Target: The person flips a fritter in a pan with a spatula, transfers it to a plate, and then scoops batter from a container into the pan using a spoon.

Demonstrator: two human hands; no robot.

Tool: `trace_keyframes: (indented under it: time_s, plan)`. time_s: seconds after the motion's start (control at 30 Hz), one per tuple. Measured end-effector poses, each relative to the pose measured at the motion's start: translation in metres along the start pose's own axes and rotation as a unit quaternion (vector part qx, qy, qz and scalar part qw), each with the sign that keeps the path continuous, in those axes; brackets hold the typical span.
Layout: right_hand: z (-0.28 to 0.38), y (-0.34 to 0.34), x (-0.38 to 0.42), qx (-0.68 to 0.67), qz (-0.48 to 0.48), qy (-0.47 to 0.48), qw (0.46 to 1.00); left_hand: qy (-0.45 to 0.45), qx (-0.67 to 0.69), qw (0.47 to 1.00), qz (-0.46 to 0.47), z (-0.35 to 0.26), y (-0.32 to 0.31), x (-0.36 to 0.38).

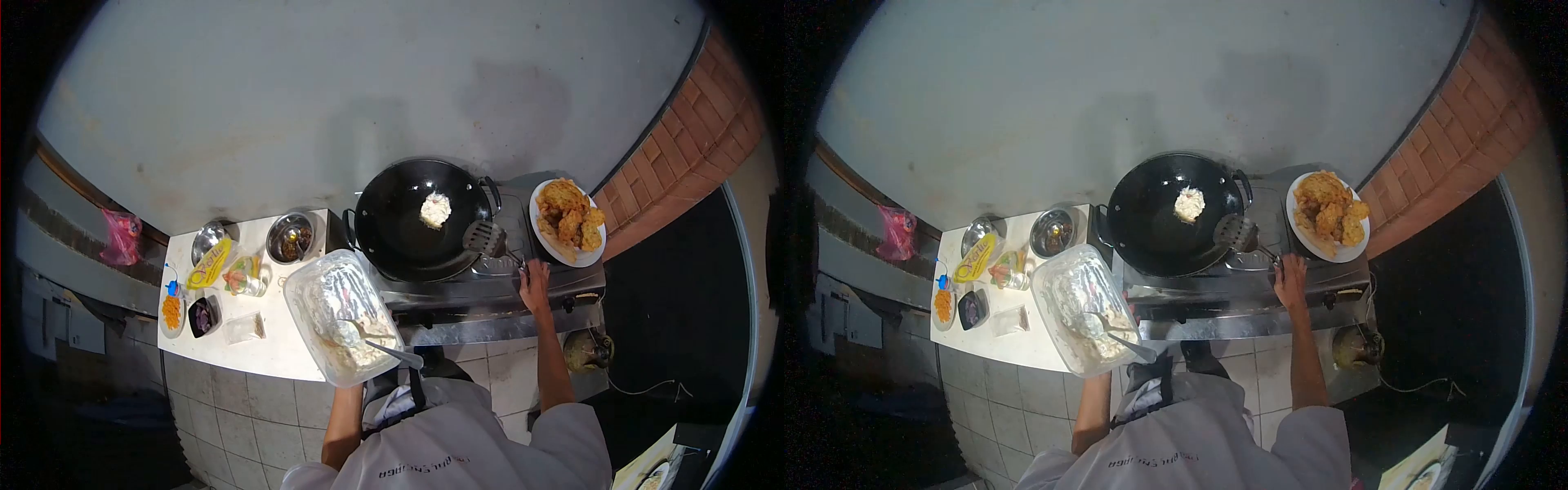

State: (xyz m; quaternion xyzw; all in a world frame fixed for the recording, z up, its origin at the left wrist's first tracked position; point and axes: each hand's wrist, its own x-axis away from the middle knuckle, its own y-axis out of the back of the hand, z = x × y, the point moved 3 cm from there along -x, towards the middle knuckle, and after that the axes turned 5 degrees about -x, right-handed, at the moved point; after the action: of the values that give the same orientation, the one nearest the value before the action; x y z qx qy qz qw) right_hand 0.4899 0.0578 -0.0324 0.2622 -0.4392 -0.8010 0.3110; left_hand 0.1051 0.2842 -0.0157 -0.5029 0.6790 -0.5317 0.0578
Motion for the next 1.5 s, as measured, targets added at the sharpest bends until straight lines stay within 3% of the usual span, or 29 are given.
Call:
trace_keyframes:
  time_s: [0.17, 0.57, 0.67, 0.77, 0.83, 0.9, 0.97, 1.03, 1.13, 1.27, 1.33, 1.5]
  plan:
    - [0.001, 0.005, -0.008, 0.02, -0.023, 0.024, 0.999, 0.0, 0.013, 1.0, -0.001, -0.002, 0.002, -0.002]
    - [0.015, 0.033, 0.005, 0.041, 0.026, -0.027, 0.998, -0.002, 0.034, 0.999, -0.002, 0.018, -0.001, 0.009]
    - [0.046, 0.05, 0.005, 0.021, -0.024, 0.018, 0.999, -0.01, 0.033, 0.999, -0.003, 0.016, -0.002, 0.013]
    - [0.103, 0.069, 0.009, -0.094, -0.093, 0.003, 0.991, -0.03, 0.03, 0.999, -0.008, 0.014, 0.0, 0.02]
    - [0.143, 0.068, 0.014, -0.359, 0.087, -0.025, 0.929, -0.042, 0.027, 0.999, -0.016, 0.017, -0.005, 0.025]
    - [0.208, 0.085, 0.015, -0.489, 0.215, 0.049, 0.844, -0.054, 0.023, 0.998, -0.023, 0.018, -0.015, 0.021]
    - [0.243, 0.091, 0.016, -0.449, 0.337, 0.059, 0.826, -0.071, 0.022, 0.997, -0.033, 0.018, -0.024, 0.013]
    - [0.257, 0.082, 0.02, -0.427, 0.335, 0.078, 0.836, -0.097, 0.026, 0.994, -0.045, 0.014, -0.021, 0.019]
    - [0.262, 0.071, 0.018, -0.455, 0.347, -0.018, 0.82, -0.137, 0.035, 0.988, -0.067, 0.005, -0.028, 0.013]
    - [0.284, 0.069, 0.013, -0.456, 0.348, -0.001, 0.819, -0.172, 0.04, 0.981, -0.081, 0.0, -0.025, 0.022]
    - [0.288, 0.063, 0.008, -0.389, 0.305, 0.015, 0.869, -0.176, 0.042, 0.979, -0.091, 0.0, -0.026, 0.028]
    - [0.302, 0.079, 0.001, -0.379, 0.258, 0.047, 0.888, -0.185, 0.043, 0.978, -0.086, -0.002, -0.024, 0.028]
